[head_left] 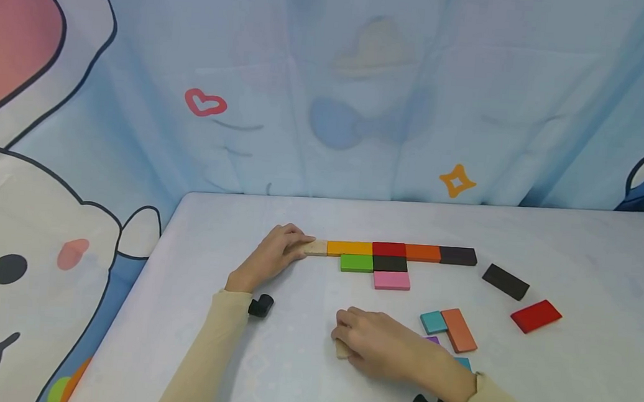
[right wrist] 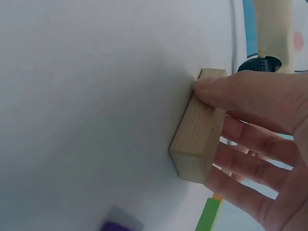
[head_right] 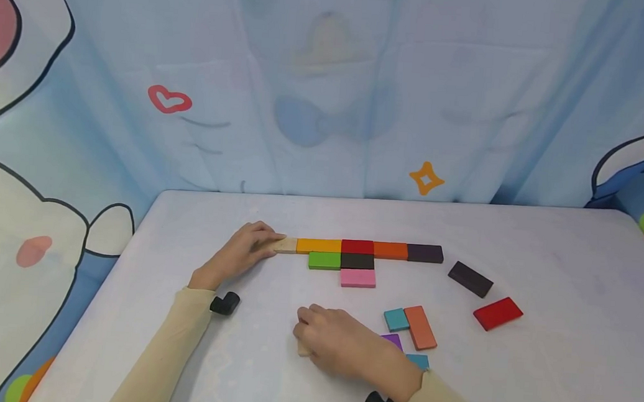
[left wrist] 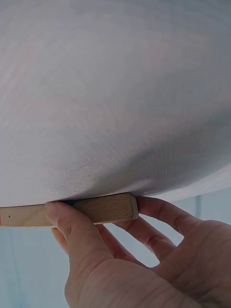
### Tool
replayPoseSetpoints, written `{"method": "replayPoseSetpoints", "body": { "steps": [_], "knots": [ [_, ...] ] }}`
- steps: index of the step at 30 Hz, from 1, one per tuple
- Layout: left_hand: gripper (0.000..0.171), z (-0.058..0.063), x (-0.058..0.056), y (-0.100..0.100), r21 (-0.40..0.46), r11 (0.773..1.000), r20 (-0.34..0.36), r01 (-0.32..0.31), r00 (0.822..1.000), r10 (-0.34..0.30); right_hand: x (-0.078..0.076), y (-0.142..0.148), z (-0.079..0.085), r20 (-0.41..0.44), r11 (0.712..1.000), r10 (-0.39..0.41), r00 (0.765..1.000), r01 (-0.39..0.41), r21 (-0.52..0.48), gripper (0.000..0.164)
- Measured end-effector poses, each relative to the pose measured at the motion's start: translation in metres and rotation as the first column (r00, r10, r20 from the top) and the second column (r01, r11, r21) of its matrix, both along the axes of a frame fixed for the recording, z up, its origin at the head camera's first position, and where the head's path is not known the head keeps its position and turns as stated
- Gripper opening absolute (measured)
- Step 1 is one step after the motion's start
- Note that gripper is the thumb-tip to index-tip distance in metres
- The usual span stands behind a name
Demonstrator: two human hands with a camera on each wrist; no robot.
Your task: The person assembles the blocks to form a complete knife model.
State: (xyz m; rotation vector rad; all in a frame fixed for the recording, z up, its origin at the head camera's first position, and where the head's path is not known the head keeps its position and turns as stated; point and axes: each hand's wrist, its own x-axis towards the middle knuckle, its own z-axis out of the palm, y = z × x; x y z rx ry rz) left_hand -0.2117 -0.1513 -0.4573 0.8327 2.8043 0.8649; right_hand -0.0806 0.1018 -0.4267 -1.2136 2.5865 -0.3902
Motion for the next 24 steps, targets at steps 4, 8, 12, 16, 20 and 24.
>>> {"method": "replayPoseSetpoints", "body": {
  "steps": [4,8,12,16,20,24],
  "knots": [
    [0.038,0.000,0.000,0.000,0.008,1.000,-0.002,0.001,1.000,-0.001,-0.009,0.004,0.003,-0.012,0.999,0.005,1.000,-0.006,-0.041,0.030],
    [0.038,0.000,0.000,0.000,0.007,1.000,-0.008,0.002,1.000,-0.002,-0.021,0.009,0.005,-0.088,0.995,-0.008,0.996,-0.002,-0.105,0.031],
    [0.038,-0.001,0.000,0.000,-0.001,1.000,-0.011,-0.001,1.000,0.001,-0.037,0.014,0.004,-0.170,0.987,-0.021,0.985,-0.007,-0.160,0.029],
    [0.038,-0.001,0.000,-0.001,-0.007,1.000,-0.001,-0.004,1.000,0.004,-0.050,0.016,0.002,-0.198,0.980,-0.057,0.978,0.016,-0.201,0.026],
    [0.038,-0.001,0.000,0.000,-0.005,1.000,0.001,0.001,1.000,-0.001,-0.061,0.015,-0.002,-0.220,0.968,-0.107,0.970,0.051,-0.247,0.026],
    [0.038,-0.001,-0.001,0.000,-0.004,1.000,-0.002,0.005,1.000,-0.005,-0.069,0.013,-0.006,-0.223,0.957,-0.155,0.962,0.090,-0.276,0.026]
  ]
}}
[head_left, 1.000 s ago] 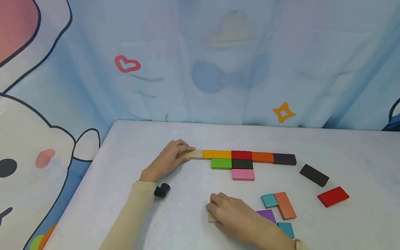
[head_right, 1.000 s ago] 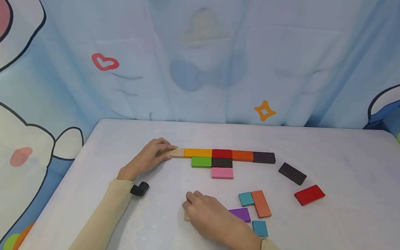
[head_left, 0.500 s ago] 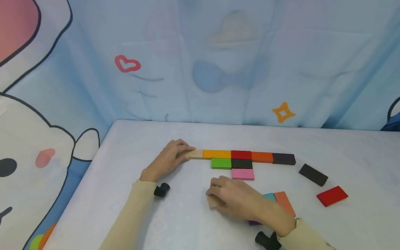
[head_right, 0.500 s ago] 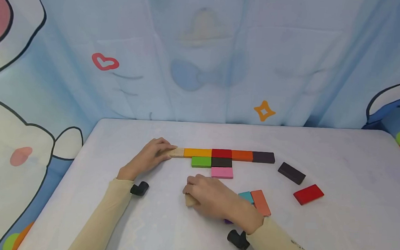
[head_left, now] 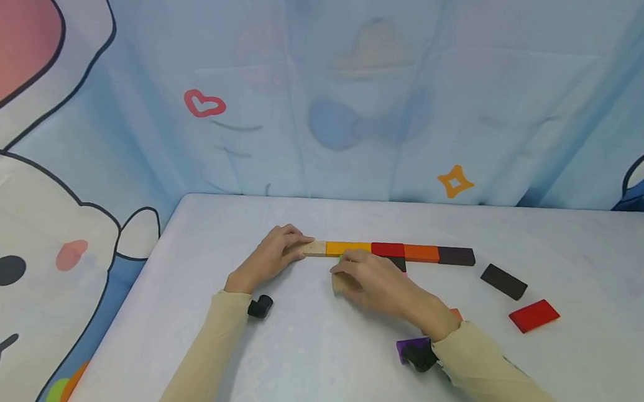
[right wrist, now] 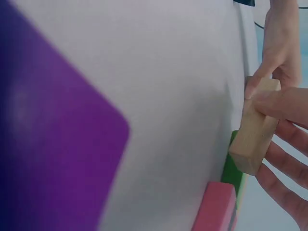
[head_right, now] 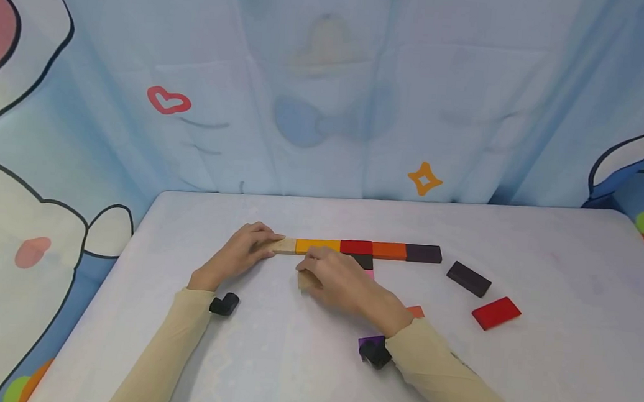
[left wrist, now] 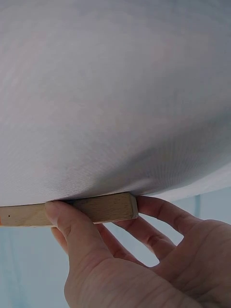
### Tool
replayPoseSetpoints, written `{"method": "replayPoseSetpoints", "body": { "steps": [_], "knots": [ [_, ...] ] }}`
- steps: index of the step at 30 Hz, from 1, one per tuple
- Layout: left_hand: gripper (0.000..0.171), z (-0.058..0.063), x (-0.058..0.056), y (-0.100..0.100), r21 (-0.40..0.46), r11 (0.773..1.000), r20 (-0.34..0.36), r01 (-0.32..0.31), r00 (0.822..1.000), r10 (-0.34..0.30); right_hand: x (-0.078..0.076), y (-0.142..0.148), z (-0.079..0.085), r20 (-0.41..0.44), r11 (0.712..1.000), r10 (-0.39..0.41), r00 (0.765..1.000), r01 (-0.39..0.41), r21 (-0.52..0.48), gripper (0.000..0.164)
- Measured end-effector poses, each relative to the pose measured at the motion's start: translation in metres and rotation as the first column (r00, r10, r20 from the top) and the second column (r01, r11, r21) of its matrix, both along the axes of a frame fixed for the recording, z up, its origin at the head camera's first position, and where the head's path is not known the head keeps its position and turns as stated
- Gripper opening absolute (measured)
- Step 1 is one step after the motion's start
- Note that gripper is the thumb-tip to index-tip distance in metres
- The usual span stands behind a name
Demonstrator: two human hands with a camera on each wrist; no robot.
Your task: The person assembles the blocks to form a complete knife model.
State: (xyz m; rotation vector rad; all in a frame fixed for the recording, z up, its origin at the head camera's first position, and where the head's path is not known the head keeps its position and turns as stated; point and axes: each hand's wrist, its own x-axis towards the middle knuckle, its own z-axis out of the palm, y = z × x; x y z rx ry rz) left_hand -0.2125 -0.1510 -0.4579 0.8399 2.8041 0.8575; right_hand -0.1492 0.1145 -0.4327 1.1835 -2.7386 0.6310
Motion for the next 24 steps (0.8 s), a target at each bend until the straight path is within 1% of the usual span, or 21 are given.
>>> {"method": "replayPoseSetpoints", "body": {
  "steps": [4,7,13,24],
  "knots": [
    [0.038,0.0004,0.0001,0.0003,-0.003,1.000,-0.001,-0.003,1.000,0.003,-0.0033,-0.0017,-0.0022,0.036,0.999,-0.049,0.998,0.048,0.005,0.029],
    [0.038,0.0008,0.0006,0.0010,0.000,1.000,-0.004,-0.003,1.000,0.003,-0.0038,-0.0017,-0.0022,0.060,0.997,-0.071,0.996,0.070,0.023,0.030],
    [0.038,0.0006,0.0004,0.0011,-0.004,1.000,-0.001,-0.003,1.000,0.003,-0.0045,-0.0014,-0.0027,0.071,0.993,-0.106,0.992,0.102,0.059,0.030],
    [0.038,0.0008,0.0010,0.0005,-0.010,1.000,-0.011,-0.002,1.000,0.002,-0.0061,-0.0027,-0.0035,0.042,0.991,-0.095,0.995,0.091,0.101,0.033]
  ]
}}
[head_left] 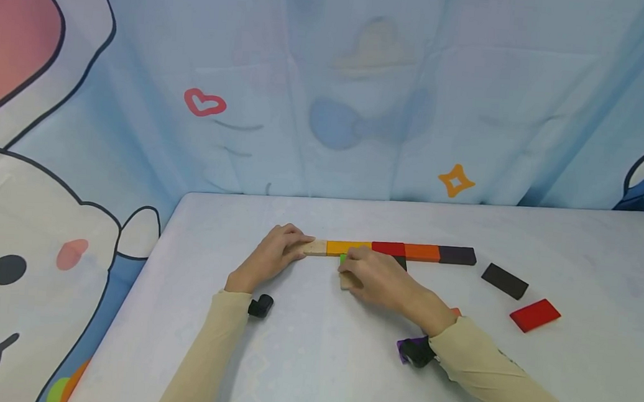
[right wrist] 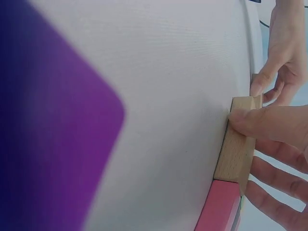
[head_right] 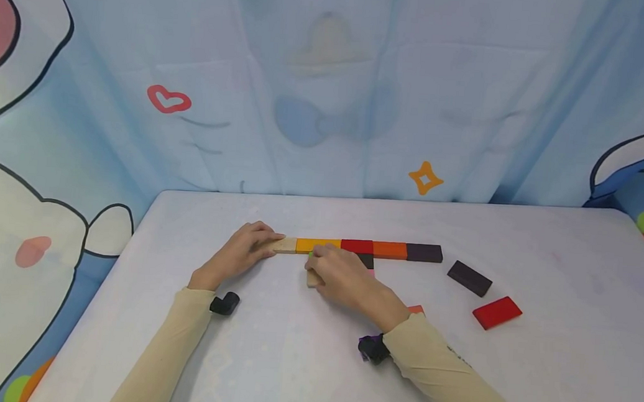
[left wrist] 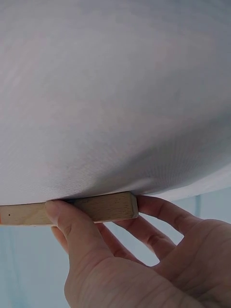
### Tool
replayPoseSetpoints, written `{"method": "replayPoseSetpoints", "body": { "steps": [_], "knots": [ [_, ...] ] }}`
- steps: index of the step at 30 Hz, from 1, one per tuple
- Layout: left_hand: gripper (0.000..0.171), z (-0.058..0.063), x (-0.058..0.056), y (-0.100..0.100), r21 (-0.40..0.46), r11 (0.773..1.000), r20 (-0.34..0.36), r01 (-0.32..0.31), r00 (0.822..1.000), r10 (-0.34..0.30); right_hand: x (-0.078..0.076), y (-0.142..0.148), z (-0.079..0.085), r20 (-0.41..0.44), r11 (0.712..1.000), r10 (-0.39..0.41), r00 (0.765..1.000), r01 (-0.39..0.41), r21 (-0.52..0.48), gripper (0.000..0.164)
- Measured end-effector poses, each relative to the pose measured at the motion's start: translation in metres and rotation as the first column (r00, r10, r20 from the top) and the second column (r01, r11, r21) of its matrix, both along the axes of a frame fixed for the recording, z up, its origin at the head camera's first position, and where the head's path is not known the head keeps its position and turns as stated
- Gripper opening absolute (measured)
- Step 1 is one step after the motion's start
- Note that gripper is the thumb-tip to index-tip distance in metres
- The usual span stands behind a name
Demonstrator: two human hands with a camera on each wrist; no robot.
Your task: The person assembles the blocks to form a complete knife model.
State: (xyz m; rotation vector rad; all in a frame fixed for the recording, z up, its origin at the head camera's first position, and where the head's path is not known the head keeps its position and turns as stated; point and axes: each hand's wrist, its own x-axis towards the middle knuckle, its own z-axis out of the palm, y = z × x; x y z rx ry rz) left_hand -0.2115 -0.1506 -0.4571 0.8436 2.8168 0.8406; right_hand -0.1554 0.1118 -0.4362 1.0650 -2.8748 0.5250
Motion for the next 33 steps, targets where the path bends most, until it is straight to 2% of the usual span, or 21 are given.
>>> {"method": "replayPoseSetpoints", "body": {
  "steps": [12,22,28,33],
  "knots": [
    [0.038,0.002,0.000,0.000,0.008,1.000,0.005,0.000,1.000,0.000,0.000,-0.001,0.004,0.019,0.999,0.018,1.000,-0.018,0.029,0.030],
    [0.037,0.003,0.000,-0.001,0.007,1.000,0.008,-0.005,1.000,0.005,-0.002,-0.002,0.006,0.000,0.999,0.036,0.999,-0.036,0.015,0.022],
    [0.038,0.001,-0.001,0.000,0.004,1.000,0.014,-0.009,1.000,0.009,-0.003,0.001,0.007,0.008,1.000,0.027,1.000,-0.027,0.005,0.020],
    [0.038,0.001,0.000,0.001,0.006,1.000,0.011,-0.008,1.000,0.008,-0.003,0.007,0.015,0.043,1.000,-0.006,0.999,0.007,-0.024,0.024]
  ]
}}
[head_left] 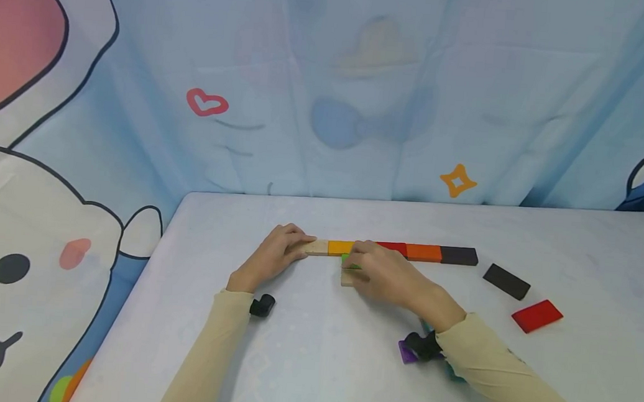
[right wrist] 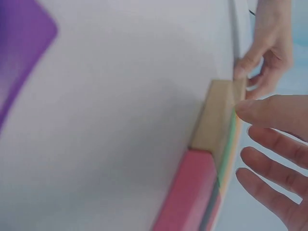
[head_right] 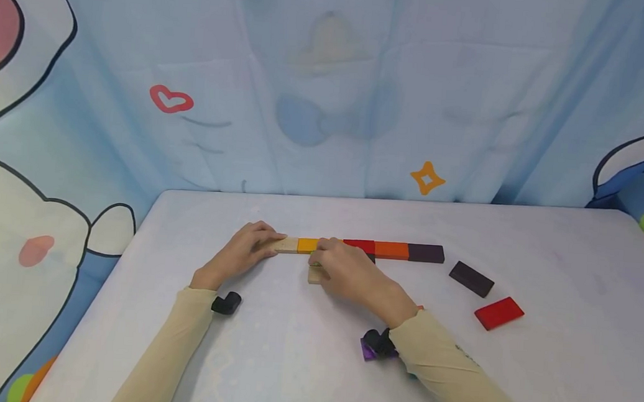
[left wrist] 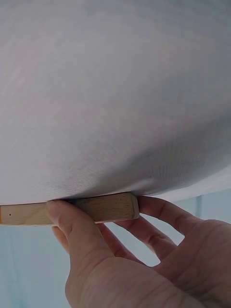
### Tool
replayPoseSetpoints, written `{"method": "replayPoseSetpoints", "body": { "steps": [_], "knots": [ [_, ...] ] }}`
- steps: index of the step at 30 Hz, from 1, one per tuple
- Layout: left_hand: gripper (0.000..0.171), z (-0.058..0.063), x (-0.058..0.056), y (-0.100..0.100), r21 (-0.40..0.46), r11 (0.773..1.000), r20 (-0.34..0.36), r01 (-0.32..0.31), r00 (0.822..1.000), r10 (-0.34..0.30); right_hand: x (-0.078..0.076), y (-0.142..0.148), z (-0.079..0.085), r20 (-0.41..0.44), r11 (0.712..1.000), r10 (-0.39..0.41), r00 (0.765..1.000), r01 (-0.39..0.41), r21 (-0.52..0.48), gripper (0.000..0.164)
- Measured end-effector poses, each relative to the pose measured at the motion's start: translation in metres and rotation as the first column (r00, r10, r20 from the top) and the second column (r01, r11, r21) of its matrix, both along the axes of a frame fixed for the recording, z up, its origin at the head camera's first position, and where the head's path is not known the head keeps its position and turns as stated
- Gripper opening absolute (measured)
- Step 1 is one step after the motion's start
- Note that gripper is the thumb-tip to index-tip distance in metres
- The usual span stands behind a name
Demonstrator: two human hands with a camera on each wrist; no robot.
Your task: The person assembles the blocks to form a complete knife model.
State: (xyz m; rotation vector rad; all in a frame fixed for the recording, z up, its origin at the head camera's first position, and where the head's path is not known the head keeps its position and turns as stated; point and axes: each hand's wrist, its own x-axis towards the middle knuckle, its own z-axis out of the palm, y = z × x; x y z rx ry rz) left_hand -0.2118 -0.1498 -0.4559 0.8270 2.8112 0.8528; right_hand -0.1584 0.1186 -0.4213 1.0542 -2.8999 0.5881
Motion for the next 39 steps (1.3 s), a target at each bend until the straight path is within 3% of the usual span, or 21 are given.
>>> {"method": "replayPoseSetpoints", "body": {
  "steps": [8,14,28,34,39],
  "knots": [
    [0.037,-0.001,0.000,0.000,0.003,1.000,-0.013,0.009,1.000,-0.009,0.002,0.022,0.008,0.003,1.000,-0.023,1.000,0.023,-0.009,0.028],
    [0.037,-0.001,-0.001,-0.001,0.005,1.000,-0.009,0.006,1.000,-0.006,0.006,0.032,0.004,0.002,0.999,-0.031,1.000,0.031,0.042,0.035],
    [0.038,-0.001,0.001,-0.001,0.013,1.000,-0.002,0.001,1.000,-0.001,0.009,0.040,-0.006,0.043,0.997,-0.072,0.997,0.070,0.040,0.033],
    [0.037,-0.001,0.002,-0.002,0.024,1.000,0.003,-0.006,1.000,0.005,0.023,0.051,0.001,0.086,0.996,-0.085,0.993,0.081,0.047,0.033],
    [0.038,-0.001,0.001,-0.001,0.022,1.000,0.000,0.006,1.000,-0.006,0.045,0.064,0.006,0.183,0.997,-0.074,0.980,0.073,0.015,0.030]
  ]
}}
